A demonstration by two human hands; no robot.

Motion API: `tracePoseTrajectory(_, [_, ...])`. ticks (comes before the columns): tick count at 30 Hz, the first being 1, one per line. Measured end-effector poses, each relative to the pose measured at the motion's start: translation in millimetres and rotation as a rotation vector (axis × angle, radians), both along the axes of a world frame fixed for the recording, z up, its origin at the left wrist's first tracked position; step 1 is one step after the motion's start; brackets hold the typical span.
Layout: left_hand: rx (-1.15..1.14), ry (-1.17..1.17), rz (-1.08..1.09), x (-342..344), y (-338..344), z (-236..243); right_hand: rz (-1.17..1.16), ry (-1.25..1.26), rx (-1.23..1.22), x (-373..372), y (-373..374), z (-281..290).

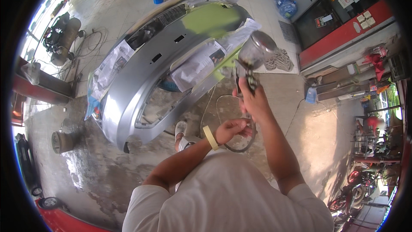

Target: The person uses a spray gun to apply green paint to a car bumper that is masked with paper and tape. The person moves the spray gun in steady passes across the surface, covering the entire bumper with a uniform coat.

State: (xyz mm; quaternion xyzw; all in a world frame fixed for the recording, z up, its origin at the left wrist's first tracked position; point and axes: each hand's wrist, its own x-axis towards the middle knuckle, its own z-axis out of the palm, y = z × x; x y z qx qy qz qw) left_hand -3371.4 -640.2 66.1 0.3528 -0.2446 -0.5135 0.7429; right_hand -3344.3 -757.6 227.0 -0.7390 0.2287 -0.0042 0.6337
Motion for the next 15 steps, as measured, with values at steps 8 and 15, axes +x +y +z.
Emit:
tracePoseTrajectory(8, [0.019, -0.003, -0.203, 32.9, 38.5, -62.4, -0.086, -0.013, -0.076, 134.9, 34.6, -12.0])
tracePoseTrajectory(15, [-0.004, 0.026, -0.211, 103.0, 85.3, -79.4, -0.157, 0.107, -0.144, 220.5, 65.7, -41.6])
